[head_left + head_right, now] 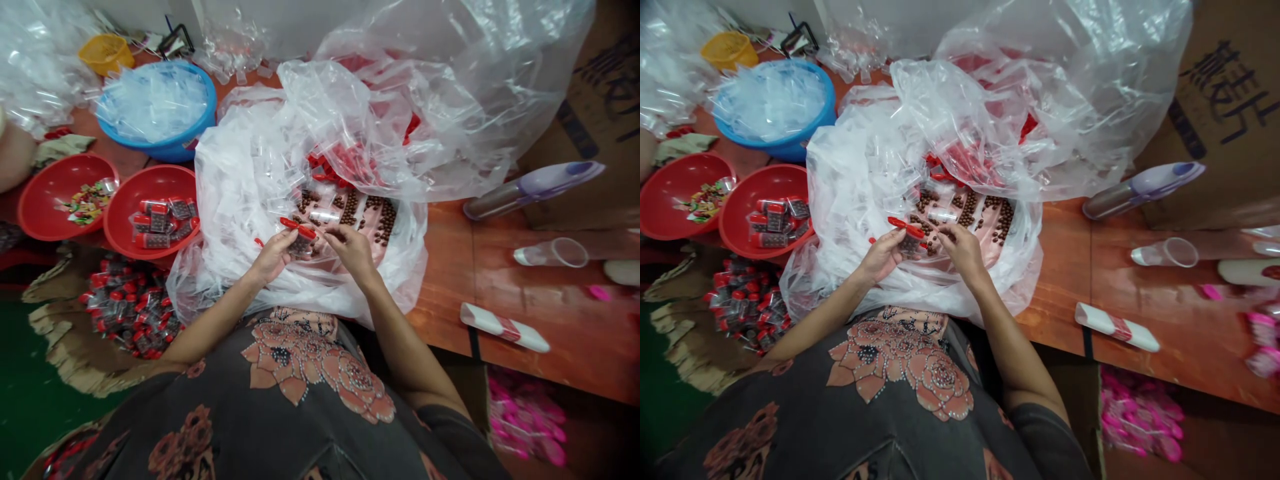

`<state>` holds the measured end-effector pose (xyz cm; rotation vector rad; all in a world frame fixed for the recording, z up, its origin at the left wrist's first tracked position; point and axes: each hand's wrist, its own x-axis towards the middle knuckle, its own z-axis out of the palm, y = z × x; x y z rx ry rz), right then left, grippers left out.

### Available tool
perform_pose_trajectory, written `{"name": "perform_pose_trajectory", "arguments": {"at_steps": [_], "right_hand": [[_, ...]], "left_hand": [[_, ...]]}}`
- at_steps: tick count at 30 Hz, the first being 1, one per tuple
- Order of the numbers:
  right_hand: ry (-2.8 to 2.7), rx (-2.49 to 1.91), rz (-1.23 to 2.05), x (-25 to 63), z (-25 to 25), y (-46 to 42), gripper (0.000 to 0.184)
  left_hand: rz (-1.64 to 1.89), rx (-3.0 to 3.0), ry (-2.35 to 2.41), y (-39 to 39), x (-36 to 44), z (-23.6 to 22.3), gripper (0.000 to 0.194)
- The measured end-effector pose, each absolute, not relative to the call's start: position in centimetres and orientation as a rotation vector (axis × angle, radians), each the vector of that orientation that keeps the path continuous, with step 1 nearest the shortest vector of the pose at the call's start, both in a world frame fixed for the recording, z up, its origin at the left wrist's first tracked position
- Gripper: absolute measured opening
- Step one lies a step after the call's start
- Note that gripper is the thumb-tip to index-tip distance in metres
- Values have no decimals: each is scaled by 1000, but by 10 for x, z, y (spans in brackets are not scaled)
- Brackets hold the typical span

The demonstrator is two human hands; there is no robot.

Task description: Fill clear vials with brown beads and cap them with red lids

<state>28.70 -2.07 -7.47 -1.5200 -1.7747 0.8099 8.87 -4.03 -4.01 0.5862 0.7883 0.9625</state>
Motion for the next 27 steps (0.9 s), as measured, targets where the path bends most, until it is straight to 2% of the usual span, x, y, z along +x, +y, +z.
{"name": "perform_pose_trajectory", "arguments": {"at_steps": [4,8,13,20,24,27], "right_hand": [[-1468,-1267,985,276,-42,-33,21],[-1678,-1197,839,271,-26,-39,16],[-1718,-1066,709,267,-35,-47,18],[-1463,-1192,584,255,-47,-65,20],[-1679,-1147,523,260,-51,-66,32],[-1886,-1077,452,262,-54,-64,64]], "left_hand": [[938,606,787,-42,95,-43,34],[958,604,815,-44,101,-45,32],[1026,659,828,-47,105,-38,39],[1202,705,846,-53,119,-30,23],[1262,710,928,-54,124,-29,19],[1298,670,927,-53,125,-26,20]]}}
